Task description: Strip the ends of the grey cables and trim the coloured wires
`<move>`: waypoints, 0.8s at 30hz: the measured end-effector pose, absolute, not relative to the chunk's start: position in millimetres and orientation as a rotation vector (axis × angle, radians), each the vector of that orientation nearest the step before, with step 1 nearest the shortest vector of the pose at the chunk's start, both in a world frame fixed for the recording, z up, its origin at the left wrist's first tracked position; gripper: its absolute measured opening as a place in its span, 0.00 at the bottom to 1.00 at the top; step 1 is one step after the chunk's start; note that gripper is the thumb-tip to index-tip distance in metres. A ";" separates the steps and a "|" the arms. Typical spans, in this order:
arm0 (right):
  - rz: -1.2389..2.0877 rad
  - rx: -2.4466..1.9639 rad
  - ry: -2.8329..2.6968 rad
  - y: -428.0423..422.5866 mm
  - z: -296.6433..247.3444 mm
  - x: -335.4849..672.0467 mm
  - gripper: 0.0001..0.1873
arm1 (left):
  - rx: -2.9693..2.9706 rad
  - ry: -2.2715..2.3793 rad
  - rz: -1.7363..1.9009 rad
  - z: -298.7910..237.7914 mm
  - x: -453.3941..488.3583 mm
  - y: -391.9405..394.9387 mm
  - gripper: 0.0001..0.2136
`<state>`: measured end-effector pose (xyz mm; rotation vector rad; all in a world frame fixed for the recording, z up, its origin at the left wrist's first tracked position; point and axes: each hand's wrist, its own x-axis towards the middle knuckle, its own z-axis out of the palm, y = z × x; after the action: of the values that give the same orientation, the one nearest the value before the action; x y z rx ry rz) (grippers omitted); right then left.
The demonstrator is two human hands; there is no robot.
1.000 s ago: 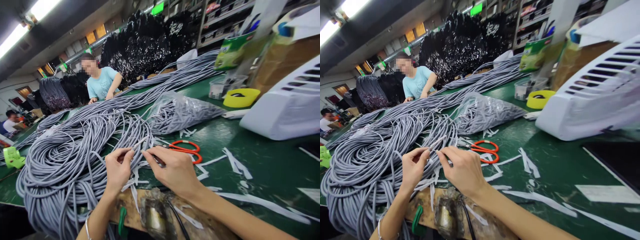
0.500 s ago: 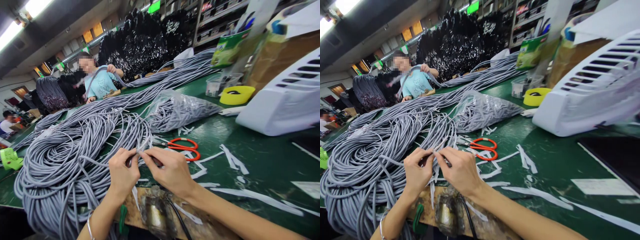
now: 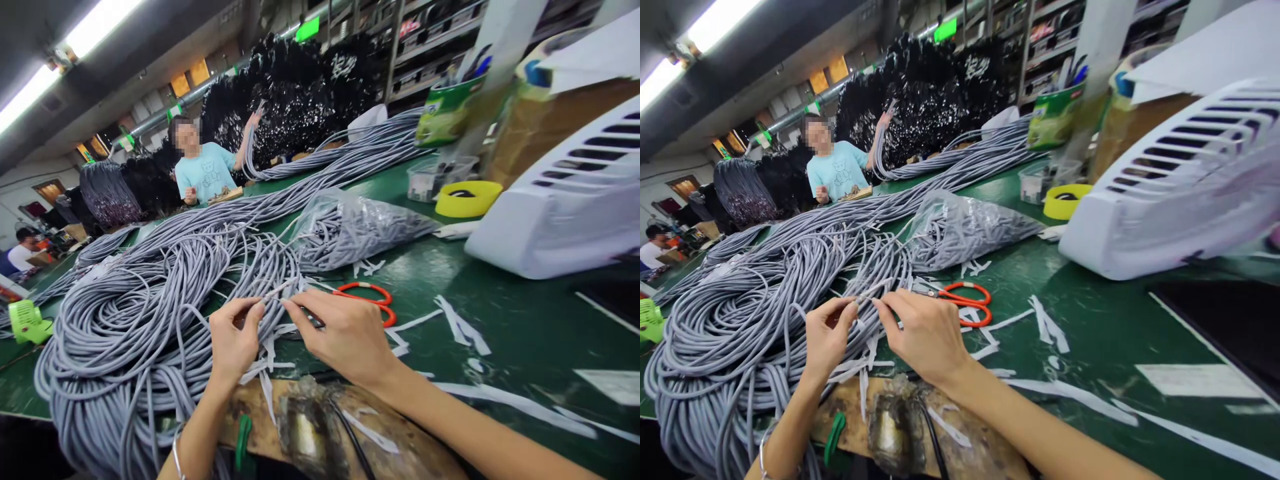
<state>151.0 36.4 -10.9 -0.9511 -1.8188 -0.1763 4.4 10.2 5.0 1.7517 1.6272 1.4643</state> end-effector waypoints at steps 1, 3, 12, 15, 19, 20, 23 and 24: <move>-0.169 -0.956 -1.825 35.5 -11.7 150.2 0.16 | 1.757 1.625 1.469 4.8 4.3 10.0 0.08; -0.147 -0.961 -1.827 34.4 -13.4 148.6 0.16 | 1.781 1.625 1.461 4.4 4.6 9.3 0.08; 0.168 -0.822 -1.767 33.6 -12.2 143.6 0.13 | 1.891 1.619 1.386 4.6 9.5 5.4 0.09; 0.061 -0.694 -1.719 30.6 -12.8 141.6 0.12 | 1.780 1.579 1.440 4.8 11.2 4.2 0.09; 0.072 -0.628 -1.726 29.7 -11.8 141.1 0.12 | 1.629 1.472 1.464 8.8 10.2 4.0 0.09; 0.137 -0.658 -1.738 30.1 -11.2 141.1 0.13 | 1.589 1.436 1.444 10.3 9.6 4.4 0.10; 0.379 -0.791 -1.733 31.2 -10.7 140.1 0.15 | 1.504 1.382 1.377 12.7 8.6 6.0 0.12; 0.432 -0.820 -1.719 31.1 -11.3 139.3 0.16 | 1.500 1.392 1.374 12.3 8.9 6.3 0.12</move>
<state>139.3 31.1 -11.3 -0.8196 -1.7186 0.4325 8.9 6.3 12.3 1.4996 1.3923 1.3736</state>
